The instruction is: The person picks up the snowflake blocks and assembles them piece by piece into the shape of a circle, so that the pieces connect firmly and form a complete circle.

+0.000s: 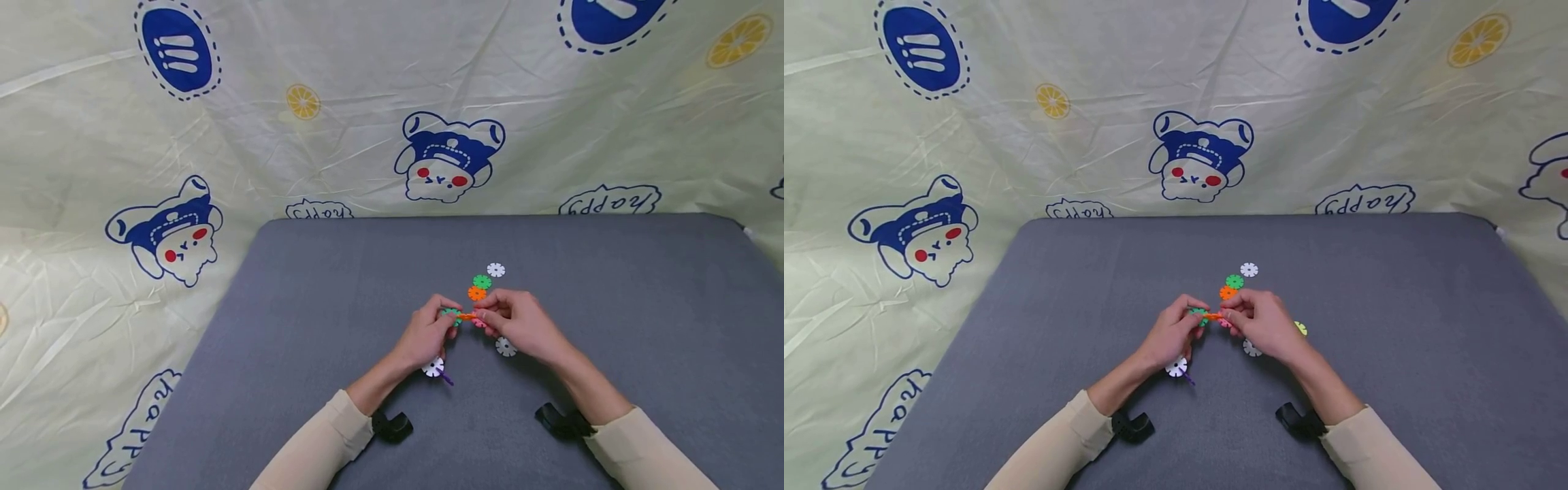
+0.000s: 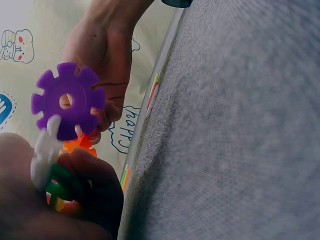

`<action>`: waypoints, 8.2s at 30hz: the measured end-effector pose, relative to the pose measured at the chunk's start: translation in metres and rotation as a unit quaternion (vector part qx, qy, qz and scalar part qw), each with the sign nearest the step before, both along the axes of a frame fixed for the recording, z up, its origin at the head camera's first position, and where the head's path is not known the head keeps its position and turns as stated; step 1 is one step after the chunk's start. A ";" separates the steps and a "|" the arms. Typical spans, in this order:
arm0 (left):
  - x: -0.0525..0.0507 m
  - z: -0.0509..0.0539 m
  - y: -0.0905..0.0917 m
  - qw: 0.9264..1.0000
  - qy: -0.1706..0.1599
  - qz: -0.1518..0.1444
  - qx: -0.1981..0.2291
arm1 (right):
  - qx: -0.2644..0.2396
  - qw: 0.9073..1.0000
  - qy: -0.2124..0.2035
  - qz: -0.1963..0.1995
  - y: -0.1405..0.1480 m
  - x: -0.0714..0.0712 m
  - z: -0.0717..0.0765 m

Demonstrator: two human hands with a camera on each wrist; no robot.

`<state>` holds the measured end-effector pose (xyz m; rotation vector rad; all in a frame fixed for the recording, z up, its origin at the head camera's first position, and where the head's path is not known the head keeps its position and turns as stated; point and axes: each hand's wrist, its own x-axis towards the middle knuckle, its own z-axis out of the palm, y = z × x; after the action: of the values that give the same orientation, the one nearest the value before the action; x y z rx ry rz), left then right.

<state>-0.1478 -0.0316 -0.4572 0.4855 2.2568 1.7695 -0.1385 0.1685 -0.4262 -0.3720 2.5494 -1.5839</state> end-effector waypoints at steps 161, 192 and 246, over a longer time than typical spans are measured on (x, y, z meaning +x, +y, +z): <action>-0.003 0.000 0.004 0.978 -0.097 0.018 0.182 | 0.201 0.974 0.053 0.088 0.058 -0.013 0.009; -0.003 -0.003 0.005 0.984 -0.073 0.013 0.162 | -0.002 0.996 -0.047 0.074 0.043 -0.013 0.002; 0.004 -0.002 0.008 0.977 -0.112 -0.002 0.184 | -0.014 0.998 -0.041 0.046 0.024 -0.010 0.002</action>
<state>-0.1442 -0.0235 -0.4591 0.3317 1.7841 2.1308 -0.1488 0.1929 -0.4241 -0.4124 2.4167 -1.5692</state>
